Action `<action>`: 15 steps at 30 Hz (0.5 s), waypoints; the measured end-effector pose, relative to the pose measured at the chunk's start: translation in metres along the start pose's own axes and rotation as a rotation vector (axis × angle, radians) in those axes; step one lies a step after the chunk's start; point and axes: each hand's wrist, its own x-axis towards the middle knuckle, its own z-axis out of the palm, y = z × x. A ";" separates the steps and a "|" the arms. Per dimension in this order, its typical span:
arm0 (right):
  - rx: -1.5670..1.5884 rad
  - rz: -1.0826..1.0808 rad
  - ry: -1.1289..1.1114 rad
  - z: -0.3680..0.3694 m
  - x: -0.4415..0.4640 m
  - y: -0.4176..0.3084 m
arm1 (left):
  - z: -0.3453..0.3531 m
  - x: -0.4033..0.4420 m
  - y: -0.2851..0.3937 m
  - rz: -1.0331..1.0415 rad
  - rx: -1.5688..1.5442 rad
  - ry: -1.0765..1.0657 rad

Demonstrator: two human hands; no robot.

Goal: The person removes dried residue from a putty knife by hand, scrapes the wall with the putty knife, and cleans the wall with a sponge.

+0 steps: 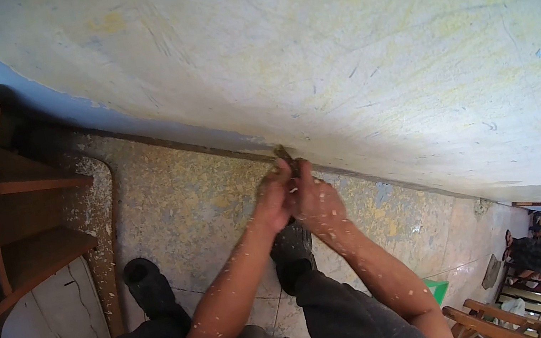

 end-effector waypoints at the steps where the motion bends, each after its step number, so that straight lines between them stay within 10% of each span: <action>1: -0.042 0.030 -0.034 0.004 0.002 -0.004 | -0.005 -0.001 0.005 0.013 -0.008 -0.035; 15: 0.090 0.035 -0.019 -0.005 -0.009 0.001 | 0.009 -0.009 0.003 -0.042 0.189 -0.014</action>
